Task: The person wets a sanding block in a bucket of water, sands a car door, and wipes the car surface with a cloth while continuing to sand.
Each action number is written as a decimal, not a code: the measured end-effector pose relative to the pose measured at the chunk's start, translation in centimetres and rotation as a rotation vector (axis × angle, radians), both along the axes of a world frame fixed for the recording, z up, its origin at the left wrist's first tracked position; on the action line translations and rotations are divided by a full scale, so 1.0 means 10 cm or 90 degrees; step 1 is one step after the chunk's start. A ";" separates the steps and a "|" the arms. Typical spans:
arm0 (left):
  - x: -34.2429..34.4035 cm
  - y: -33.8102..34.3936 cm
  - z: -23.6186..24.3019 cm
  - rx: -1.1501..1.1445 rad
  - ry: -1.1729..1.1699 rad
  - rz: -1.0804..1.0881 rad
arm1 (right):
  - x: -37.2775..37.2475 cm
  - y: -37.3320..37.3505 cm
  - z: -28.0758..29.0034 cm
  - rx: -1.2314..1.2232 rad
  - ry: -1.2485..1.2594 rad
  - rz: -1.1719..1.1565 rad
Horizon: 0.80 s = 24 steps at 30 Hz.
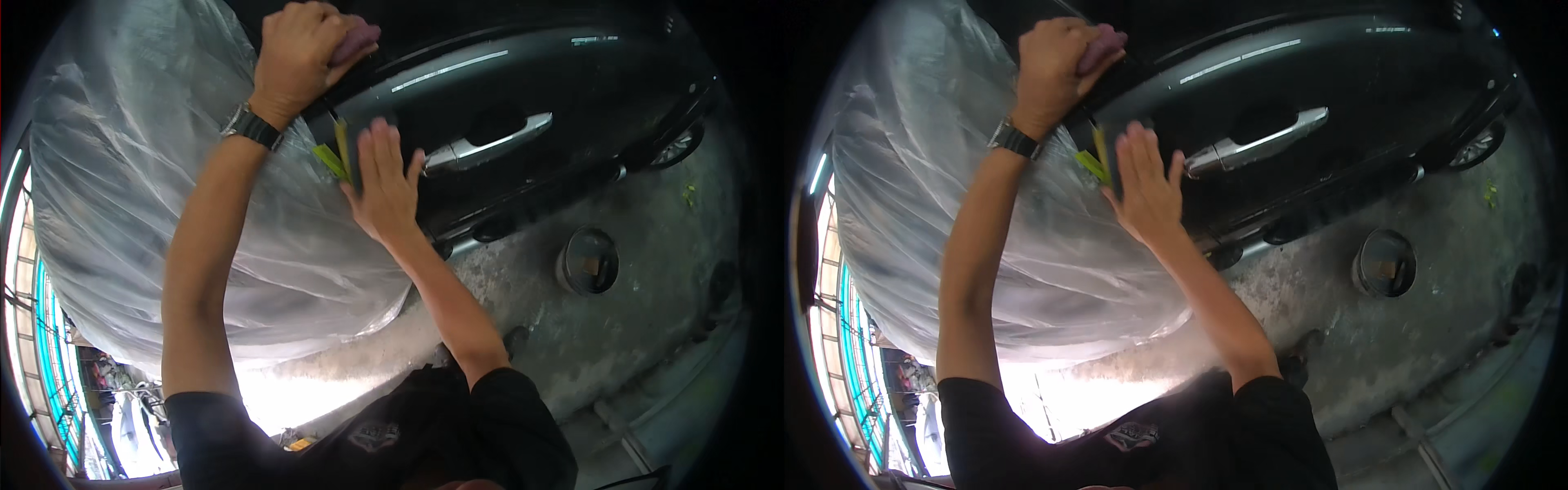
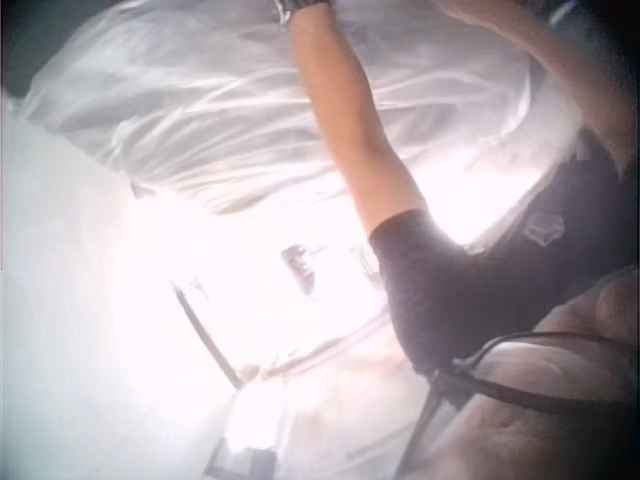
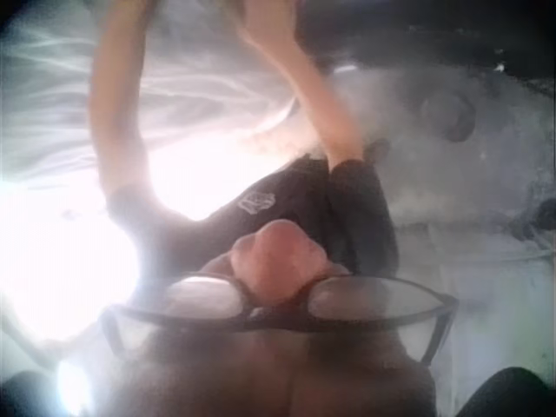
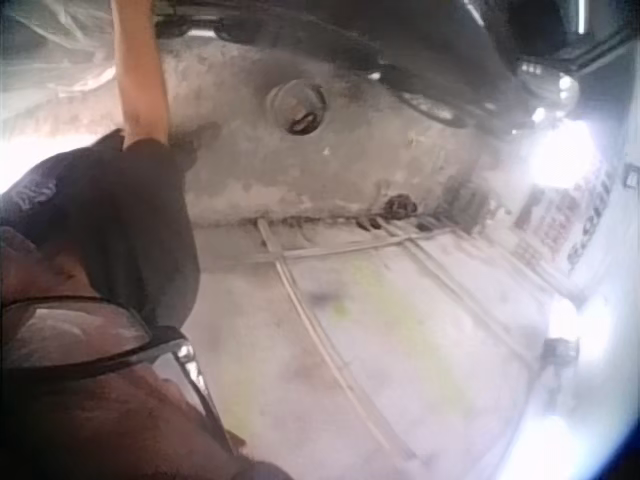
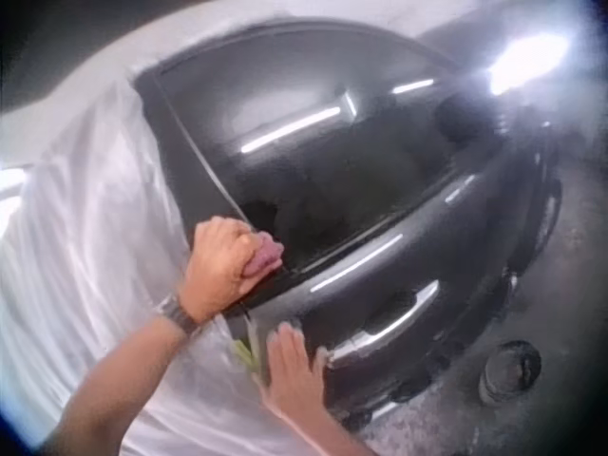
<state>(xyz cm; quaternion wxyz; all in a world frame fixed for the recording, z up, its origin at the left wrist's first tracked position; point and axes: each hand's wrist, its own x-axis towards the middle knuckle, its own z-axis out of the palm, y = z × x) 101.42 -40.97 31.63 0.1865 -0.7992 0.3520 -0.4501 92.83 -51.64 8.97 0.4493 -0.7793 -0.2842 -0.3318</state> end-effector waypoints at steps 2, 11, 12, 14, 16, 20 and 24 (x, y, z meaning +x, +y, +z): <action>0.04 -0.09 -0.06 -0.015 -0.007 -0.021 | -0.08 -0.12 -0.51 -0.042 0.043 0.011; -0.19 0.01 0.09 -0.037 0.048 0.014 | 0.59 -0.38 0.43 -0.042 0.079 -0.276; -0.17 -0.08 0.03 -0.054 0.048 0.010 | 0.38 -0.34 0.30 -0.108 0.061 -0.177; -0.14 -0.11 -0.01 -0.096 0.100 -0.052 | 0.19 -0.49 0.25 -0.213 0.043 -0.071; -0.22 -0.06 -0.01 -0.091 0.069 -0.038 | 0.50 -0.75 0.31 -0.090 0.083 -0.076; -0.15 -0.16 -0.12 -0.119 0.021 -0.076 | 1.06 -1.27 0.33 -0.074 0.118 -0.313; -0.15 -0.21 -0.17 -0.170 0.002 0.028 | 1.11 -1.58 0.11 0.186 0.153 -0.017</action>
